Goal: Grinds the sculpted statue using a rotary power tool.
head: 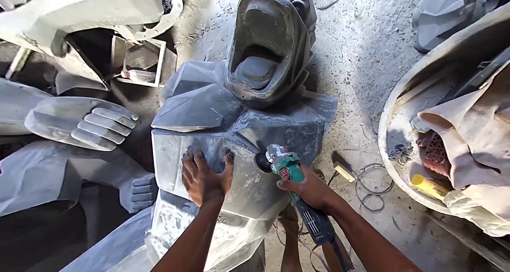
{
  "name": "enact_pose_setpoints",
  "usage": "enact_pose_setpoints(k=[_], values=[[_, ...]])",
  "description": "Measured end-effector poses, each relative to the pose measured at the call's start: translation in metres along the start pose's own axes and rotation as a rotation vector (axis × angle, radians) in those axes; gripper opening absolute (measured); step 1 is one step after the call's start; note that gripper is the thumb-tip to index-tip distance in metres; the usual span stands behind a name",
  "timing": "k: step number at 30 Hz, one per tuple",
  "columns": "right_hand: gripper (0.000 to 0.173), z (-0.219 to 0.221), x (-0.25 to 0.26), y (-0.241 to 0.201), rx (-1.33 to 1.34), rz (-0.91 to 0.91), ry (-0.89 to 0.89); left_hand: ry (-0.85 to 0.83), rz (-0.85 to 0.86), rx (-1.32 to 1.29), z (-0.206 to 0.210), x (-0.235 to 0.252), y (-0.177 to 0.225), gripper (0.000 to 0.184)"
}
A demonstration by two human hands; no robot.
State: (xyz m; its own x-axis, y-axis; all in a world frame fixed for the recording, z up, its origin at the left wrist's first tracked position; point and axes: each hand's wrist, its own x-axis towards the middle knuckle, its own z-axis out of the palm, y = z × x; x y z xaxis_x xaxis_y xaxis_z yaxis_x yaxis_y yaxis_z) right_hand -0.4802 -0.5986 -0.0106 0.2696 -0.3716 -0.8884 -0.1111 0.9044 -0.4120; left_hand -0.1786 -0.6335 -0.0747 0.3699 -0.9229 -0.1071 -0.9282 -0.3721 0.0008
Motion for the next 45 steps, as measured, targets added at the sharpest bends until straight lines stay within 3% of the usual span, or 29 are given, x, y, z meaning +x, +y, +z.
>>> enact_pose_setpoints(k=[6,14,21,29,37,45], values=[[0.077,-0.004,-0.007,0.02,0.021,0.002,0.032,-0.002,-0.005,0.008,0.001,0.0,-0.001,0.103],[0.068,0.023,0.019,-0.043,-0.034,-0.085,-0.018,0.003,-0.002,0.001,0.0,-0.001,0.001,0.094],[0.079,0.011,0.006,-0.019,-0.135,-0.026,0.046,0.008,-0.01,-0.013,0.002,0.0,0.001,0.086],[0.068,0.039,0.04,-0.096,-0.145,-0.139,-0.052,0.007,0.004,-0.008,0.002,-0.001,0.001,0.08],[0.057,0.006,0.022,-0.083,-0.114,0.002,-0.124,0.023,0.009,-0.007,0.002,-0.001,0.002,0.084],[0.054,0.033,0.05,-0.143,-0.201,-0.072,-0.179,0.039,0.016,-0.004,0.004,-0.001,0.002,0.082]])
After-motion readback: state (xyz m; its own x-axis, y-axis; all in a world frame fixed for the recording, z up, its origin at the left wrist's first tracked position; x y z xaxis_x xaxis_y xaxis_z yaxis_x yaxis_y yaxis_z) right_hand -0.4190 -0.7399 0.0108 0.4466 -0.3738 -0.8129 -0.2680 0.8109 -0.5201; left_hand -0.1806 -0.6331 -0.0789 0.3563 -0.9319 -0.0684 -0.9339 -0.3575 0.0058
